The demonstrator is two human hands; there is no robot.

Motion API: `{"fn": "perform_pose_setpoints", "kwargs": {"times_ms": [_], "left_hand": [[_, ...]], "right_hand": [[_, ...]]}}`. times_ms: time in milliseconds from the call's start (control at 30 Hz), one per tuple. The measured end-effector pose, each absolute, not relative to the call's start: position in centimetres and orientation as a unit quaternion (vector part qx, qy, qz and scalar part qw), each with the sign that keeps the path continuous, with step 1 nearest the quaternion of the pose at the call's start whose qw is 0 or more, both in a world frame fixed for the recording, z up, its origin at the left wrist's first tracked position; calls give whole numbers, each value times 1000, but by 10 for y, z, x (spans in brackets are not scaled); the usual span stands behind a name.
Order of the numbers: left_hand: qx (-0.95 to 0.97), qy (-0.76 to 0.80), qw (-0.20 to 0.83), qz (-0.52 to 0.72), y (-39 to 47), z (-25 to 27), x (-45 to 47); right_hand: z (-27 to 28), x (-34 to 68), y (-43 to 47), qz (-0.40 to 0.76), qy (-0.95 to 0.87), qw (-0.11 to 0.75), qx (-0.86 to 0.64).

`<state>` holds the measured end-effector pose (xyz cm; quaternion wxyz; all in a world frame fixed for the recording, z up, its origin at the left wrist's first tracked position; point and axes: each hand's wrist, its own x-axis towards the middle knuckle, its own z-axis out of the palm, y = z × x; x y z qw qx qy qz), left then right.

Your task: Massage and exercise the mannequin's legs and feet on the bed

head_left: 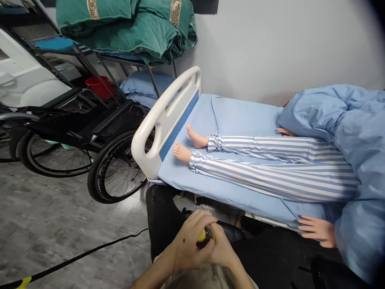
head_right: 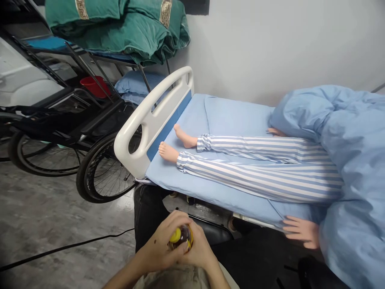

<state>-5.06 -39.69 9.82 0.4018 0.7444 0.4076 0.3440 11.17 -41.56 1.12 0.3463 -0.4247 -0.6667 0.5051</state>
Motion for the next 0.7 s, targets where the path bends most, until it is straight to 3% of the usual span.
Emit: {"fn": "perform_pose_setpoints", "kwargs": {"times_ms": [133,267,467,700], "left_hand": [[811,457,278,239,-395,78,-65],[824,475,244,188,-397,56,-73],[843,493,160,147,-390,22,-70],[868,482,69,98,-376,-41,-77]], "right_hand": [[-6,118,-401,478,-678,323,-455],[-29,122,-388,430,-744,268,-436],[-67,117,-370,352,-780,287,-430],[-105,146,-394,317,-728,263,-549]]}}
